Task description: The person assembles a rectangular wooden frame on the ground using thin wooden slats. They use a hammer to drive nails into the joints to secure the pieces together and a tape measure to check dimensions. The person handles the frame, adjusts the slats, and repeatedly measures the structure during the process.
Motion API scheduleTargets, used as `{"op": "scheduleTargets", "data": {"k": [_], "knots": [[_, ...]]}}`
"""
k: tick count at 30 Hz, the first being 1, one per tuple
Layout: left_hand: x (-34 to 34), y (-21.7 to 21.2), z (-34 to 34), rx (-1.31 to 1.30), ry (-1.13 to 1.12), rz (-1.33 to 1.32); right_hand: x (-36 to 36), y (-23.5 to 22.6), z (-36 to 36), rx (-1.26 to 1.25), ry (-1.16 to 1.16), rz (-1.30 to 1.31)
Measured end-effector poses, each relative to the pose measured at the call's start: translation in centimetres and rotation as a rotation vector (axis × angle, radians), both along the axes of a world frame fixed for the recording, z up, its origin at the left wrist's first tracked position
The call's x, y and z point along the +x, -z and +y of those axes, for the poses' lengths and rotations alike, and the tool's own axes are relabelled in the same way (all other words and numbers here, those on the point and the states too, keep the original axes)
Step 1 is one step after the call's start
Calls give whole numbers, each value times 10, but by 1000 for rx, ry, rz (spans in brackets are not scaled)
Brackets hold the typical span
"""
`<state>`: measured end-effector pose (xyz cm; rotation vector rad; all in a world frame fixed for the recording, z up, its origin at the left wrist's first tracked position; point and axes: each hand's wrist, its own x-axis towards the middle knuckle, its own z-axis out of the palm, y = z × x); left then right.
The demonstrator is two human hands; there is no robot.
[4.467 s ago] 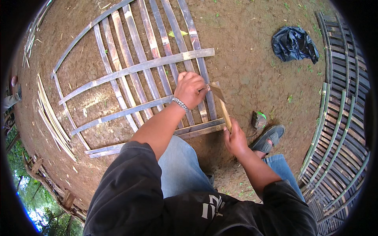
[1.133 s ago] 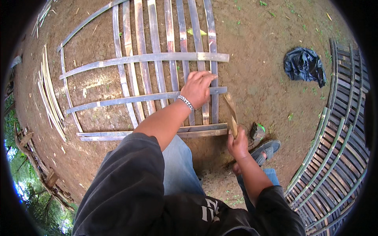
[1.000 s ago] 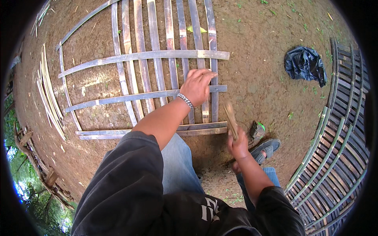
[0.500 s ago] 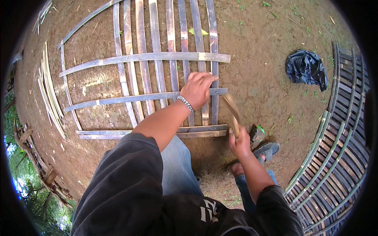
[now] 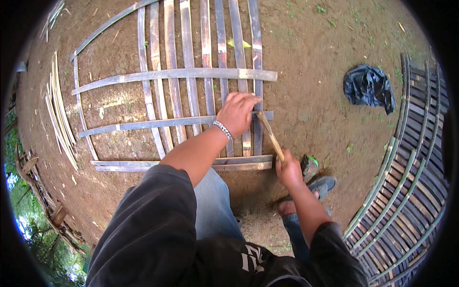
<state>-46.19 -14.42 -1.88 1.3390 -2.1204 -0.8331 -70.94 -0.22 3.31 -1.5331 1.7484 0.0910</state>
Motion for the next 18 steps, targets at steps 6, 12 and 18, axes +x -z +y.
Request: {"op": "scheduleTargets", "data": {"k": [6,12,18], "knots": [[-2,-3,-2,-18,-9,28,-5,1,2,-58,-34,-48],[-3,-2,0,-18,-24,32,3,-14,4,-117,97,-101],[-4,-1,-3,-29,-12,25,2,-13,-10,-8,-26,10]]}}
